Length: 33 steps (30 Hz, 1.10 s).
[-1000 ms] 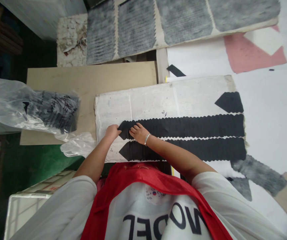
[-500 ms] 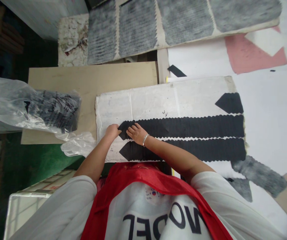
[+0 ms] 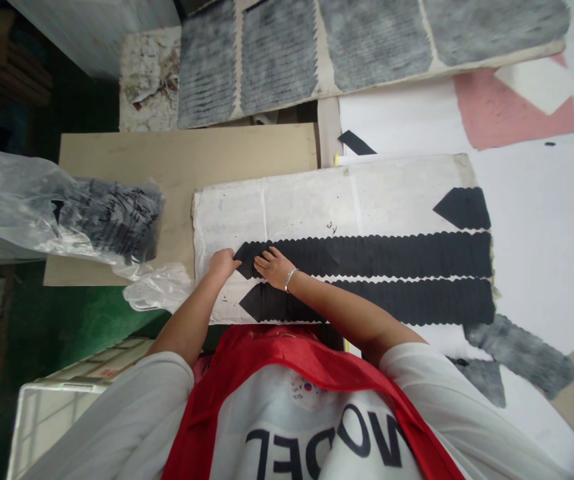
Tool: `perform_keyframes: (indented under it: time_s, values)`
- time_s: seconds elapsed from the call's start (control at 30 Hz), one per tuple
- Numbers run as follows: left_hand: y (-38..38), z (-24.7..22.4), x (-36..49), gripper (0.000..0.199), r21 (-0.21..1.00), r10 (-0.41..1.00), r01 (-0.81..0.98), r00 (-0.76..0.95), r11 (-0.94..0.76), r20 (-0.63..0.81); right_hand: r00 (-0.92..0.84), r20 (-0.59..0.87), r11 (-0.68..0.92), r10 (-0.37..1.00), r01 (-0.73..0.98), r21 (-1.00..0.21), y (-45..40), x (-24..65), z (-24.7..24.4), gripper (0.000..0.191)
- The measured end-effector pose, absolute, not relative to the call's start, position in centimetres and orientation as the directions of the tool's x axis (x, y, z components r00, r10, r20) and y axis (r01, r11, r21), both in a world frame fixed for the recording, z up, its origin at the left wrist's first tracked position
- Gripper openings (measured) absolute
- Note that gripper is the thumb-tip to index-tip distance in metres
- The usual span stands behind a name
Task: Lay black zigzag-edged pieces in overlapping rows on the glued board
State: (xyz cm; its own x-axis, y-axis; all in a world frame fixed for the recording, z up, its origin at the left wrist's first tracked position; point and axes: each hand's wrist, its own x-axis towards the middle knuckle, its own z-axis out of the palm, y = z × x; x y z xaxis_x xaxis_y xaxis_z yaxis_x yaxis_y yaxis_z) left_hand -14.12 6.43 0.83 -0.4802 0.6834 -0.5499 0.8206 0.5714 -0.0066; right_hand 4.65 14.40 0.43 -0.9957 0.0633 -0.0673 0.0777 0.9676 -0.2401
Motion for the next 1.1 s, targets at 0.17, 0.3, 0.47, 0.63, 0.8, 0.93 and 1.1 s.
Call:
perform_keyframes:
  time_s: [0.17, 0.3, 0.47, 0.63, 0.8, 0.93, 1.1]
  values:
    - [6.5, 0.8, -14.1, 0.023, 0.000, 0.696, 0.826, -0.475, 0.563, -0.538, -0.998, -0.024, 0.969, 0.062, 0.066, -0.237, 14.2, 4.3, 0.2, 0.037]
    - [6.5, 0.8, -14.1, 0.021, 0.019, 0.711, 0.836, -0.454, 0.548, -0.537, -0.998, -0.037, 0.974, 0.056, 0.062, -0.216, 14.1, 4.1, 0.1, 0.033]
    - [6.3, 0.6, -14.1, 0.020, 0.041, 0.730, 0.844, -0.437, 0.535, -0.525, -0.998, -0.043, 0.979, 0.049, 0.056, -0.196, 14.1, 4.0, 0.1, 0.033]
    - [6.2, 0.7, -14.2, 0.022, 0.041, 0.715, 0.826, -0.460, 0.562, -0.527, -0.998, -0.040, 0.980, 0.056, 0.063, -0.187, 13.9, 3.7, 0.0, 0.031]
    - [5.8, 0.8, -14.5, 0.023, 0.025, 0.689, 0.799, -0.501, 0.601, -0.524, -0.996, -0.047, 0.976, 0.070, 0.078, -0.203, 13.7, 3.4, 0.0, 0.030]
    - [5.2, 0.7, -15.1, 0.021, 0.025, 0.678, 0.785, -0.518, 0.619, -0.522, -0.996, -0.056, 0.976, 0.071, 0.081, -0.203, 13.7, 3.3, 0.3, 0.030]
    - [4.7, 0.8, -15.4, 0.020, 0.032, 0.647, 0.749, -0.550, 0.662, -0.528, -0.996, -0.053, 0.977, 0.078, 0.087, -0.195, 13.7, 3.3, 0.3, 0.030]
